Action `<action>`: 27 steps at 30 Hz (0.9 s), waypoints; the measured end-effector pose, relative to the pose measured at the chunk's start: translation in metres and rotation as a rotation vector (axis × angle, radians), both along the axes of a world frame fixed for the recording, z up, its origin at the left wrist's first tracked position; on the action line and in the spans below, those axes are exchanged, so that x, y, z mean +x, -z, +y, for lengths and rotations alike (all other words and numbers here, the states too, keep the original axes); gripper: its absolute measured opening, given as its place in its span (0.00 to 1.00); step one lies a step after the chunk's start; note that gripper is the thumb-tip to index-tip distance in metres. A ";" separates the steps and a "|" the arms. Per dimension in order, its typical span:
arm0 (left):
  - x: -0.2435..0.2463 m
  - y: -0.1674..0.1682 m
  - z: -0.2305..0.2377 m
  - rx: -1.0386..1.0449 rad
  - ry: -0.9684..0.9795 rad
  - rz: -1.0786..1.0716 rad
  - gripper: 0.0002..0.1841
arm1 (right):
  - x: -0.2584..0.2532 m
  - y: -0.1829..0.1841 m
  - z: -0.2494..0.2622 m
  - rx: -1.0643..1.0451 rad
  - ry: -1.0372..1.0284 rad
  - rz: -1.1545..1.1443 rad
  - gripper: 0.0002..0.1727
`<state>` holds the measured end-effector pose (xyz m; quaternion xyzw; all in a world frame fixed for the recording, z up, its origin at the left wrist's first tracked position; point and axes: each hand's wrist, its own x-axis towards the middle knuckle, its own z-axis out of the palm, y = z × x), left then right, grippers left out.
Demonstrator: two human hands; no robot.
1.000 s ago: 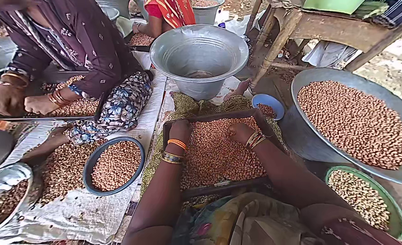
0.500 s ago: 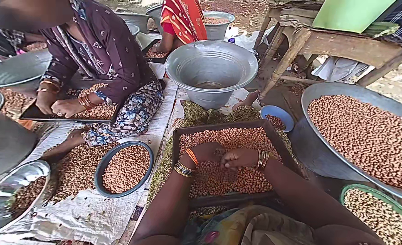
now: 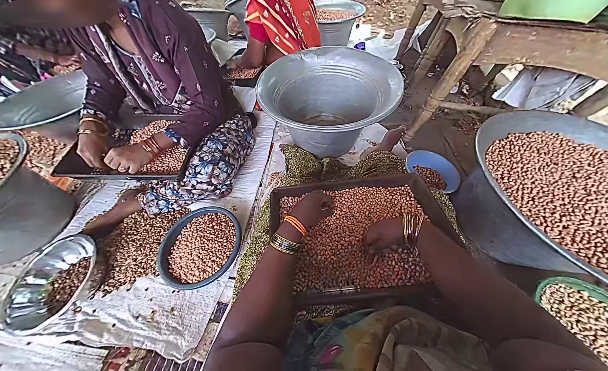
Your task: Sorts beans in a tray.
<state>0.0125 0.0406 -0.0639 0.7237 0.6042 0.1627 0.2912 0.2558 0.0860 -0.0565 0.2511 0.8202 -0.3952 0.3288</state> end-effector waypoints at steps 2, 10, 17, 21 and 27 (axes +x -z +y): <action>0.007 0.012 0.002 0.156 0.061 -0.055 0.08 | 0.010 -0.001 0.015 0.106 0.161 0.080 0.15; 0.000 0.018 0.008 -0.032 -0.001 0.229 0.14 | -0.057 -0.001 -0.053 0.326 0.240 0.435 0.20; -0.011 0.012 0.002 -0.047 -0.107 0.189 0.12 | -0.067 0.007 -0.059 0.468 0.098 0.316 0.17; -0.007 0.008 0.003 0.035 -0.136 0.085 0.10 | -0.053 0.017 -0.049 0.064 0.565 0.699 0.11; -0.002 0.001 0.005 0.101 -0.255 0.015 0.10 | -0.083 0.006 -0.034 0.007 0.594 0.502 0.15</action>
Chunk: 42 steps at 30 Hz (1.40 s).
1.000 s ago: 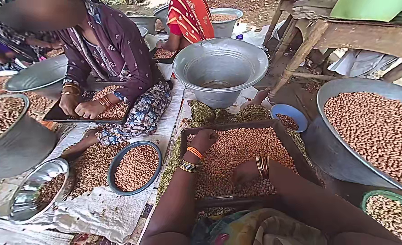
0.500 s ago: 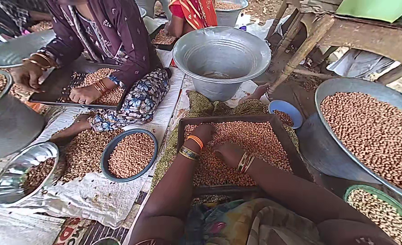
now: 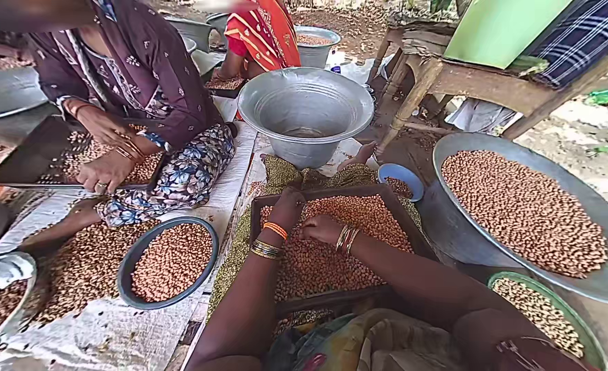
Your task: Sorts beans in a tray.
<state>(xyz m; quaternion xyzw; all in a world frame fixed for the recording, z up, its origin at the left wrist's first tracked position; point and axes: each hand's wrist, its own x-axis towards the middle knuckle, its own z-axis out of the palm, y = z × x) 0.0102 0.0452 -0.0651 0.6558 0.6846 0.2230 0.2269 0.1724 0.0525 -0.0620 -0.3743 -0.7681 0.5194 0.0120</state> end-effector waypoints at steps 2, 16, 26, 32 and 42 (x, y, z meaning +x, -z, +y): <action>-0.005 -0.001 0.000 -0.010 -0.052 0.002 0.12 | -0.028 -0.004 -0.005 0.182 -0.219 -0.204 0.20; -0.004 0.001 0.000 -0.099 0.093 0.018 0.14 | 0.061 -0.027 0.019 0.205 -0.833 -0.422 0.14; 0.050 0.018 -0.001 0.117 0.331 0.102 0.16 | 0.126 -0.003 0.055 0.422 0.133 -0.248 0.16; 0.065 0.025 0.003 -0.011 0.348 0.235 0.18 | 0.118 -0.004 0.054 0.389 0.123 -0.320 0.15; 0.022 0.003 -0.002 -0.131 -0.019 0.330 0.12 | 0.113 -0.001 0.050 0.421 0.097 -0.343 0.17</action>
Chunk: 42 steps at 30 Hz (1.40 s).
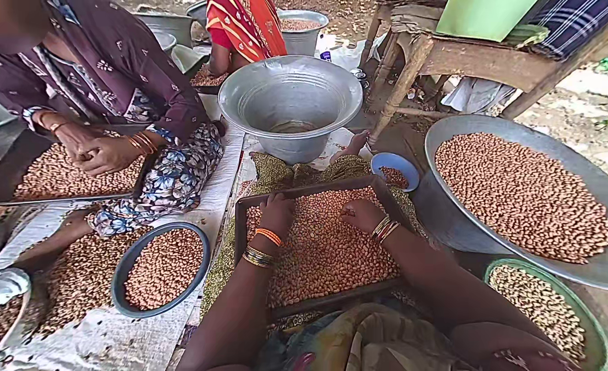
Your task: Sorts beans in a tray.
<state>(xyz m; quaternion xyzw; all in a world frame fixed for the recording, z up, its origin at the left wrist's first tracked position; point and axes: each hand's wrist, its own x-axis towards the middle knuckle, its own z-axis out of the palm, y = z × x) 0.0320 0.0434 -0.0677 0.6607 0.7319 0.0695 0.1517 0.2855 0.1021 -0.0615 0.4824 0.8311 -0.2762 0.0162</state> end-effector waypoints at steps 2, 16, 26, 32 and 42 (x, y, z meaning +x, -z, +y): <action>-0.006 -0.003 -0.002 0.037 0.016 -0.119 0.12 | -0.002 0.004 0.002 0.012 0.000 0.012 0.17; 0.014 0.003 -0.005 -0.233 0.525 -0.224 0.11 | 0.000 -0.004 -0.010 -0.125 -0.211 0.093 0.14; 0.009 0.008 0.000 0.050 0.150 -0.635 0.10 | 0.006 -0.002 0.001 -0.107 -0.115 0.118 0.16; 0.023 0.014 -0.004 0.194 0.205 -0.513 0.10 | 0.046 0.011 0.037 -0.221 0.824 0.979 0.18; 0.053 0.026 -0.015 0.579 0.398 -0.611 0.15 | -0.015 0.000 -0.029 -0.958 0.392 0.877 0.30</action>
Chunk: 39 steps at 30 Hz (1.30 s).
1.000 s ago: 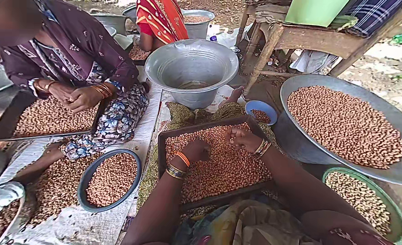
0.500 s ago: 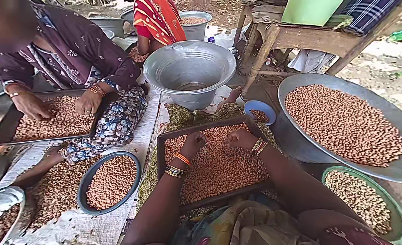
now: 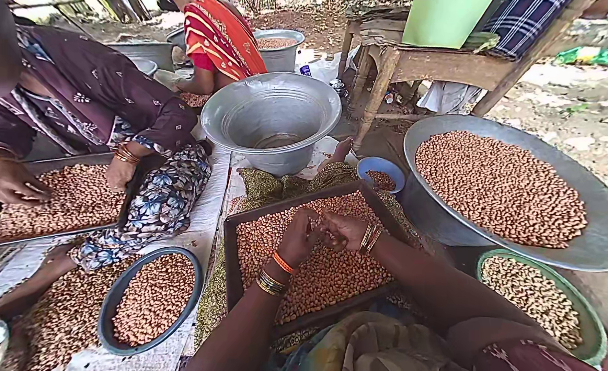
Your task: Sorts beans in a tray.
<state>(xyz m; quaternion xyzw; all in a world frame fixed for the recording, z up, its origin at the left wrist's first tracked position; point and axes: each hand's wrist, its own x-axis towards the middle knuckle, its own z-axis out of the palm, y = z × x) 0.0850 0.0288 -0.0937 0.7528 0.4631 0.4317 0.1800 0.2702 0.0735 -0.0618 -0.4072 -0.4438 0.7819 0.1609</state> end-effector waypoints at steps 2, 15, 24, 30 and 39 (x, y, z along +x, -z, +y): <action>-0.011 0.000 0.009 -0.036 -0.144 0.070 0.16 | 0.005 -0.001 0.011 0.279 0.029 -0.112 0.16; 0.017 -0.016 -0.001 -0.583 0.438 0.681 0.26 | 0.004 -0.016 0.017 0.740 -0.593 -1.168 0.22; -0.053 -0.040 0.000 -0.804 -0.023 0.912 0.21 | -0.037 -0.018 -0.056 0.934 -1.060 -0.790 0.25; -0.058 -0.046 0.003 -0.730 -0.353 0.728 0.22 | 0.011 -0.020 -0.041 0.942 -1.123 -0.746 0.20; -0.061 -0.032 0.004 -0.540 -0.282 0.480 0.11 | 0.173 -0.055 -0.052 0.755 -0.302 -0.966 0.16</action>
